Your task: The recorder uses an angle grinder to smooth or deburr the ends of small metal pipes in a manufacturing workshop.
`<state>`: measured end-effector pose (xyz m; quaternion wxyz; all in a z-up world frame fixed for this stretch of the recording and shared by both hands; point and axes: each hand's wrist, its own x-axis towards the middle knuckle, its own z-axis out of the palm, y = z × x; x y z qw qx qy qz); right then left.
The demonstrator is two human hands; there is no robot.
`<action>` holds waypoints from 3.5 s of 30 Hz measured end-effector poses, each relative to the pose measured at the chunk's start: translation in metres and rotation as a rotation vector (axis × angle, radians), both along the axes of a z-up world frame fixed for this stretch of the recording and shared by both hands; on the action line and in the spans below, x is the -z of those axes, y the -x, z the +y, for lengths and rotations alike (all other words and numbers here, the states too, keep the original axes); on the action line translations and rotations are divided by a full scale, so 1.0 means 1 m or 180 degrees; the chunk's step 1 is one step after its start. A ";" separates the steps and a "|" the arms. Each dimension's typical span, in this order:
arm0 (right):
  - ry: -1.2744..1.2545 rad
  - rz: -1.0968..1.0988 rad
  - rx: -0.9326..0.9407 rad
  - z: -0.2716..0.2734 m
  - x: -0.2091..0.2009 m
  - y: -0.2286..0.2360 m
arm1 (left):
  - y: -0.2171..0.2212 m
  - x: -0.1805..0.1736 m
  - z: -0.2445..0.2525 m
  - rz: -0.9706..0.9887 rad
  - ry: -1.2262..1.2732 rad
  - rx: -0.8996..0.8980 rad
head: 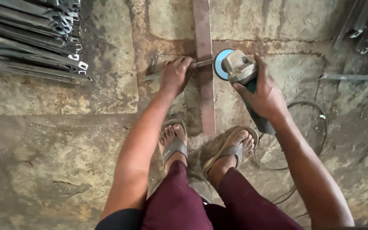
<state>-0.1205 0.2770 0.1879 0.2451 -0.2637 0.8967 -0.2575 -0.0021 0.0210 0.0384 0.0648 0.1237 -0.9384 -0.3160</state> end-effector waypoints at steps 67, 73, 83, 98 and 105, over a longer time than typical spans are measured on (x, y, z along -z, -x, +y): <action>0.0797 -0.1032 0.0863 0.014 0.053 0.010 | 0.028 -0.019 -0.015 0.0188 0.0364 0.0085; 0.0446 -0.1181 0.0559 -0.002 0.037 0.038 | 0.020 0.051 -0.016 0.0296 0.0828 0.0057; 0.0499 -0.1043 0.0487 0.009 0.047 0.026 | 0.023 -0.002 -0.016 0.0117 0.0585 0.0075; 0.1118 -0.1492 0.1091 0.070 0.041 -0.024 | 0.029 -0.023 -0.037 -0.0577 -0.0483 -0.0056; 0.1105 -0.1162 0.1316 0.089 0.020 -0.024 | 0.009 -0.053 -0.058 0.0452 -0.3139 -0.1859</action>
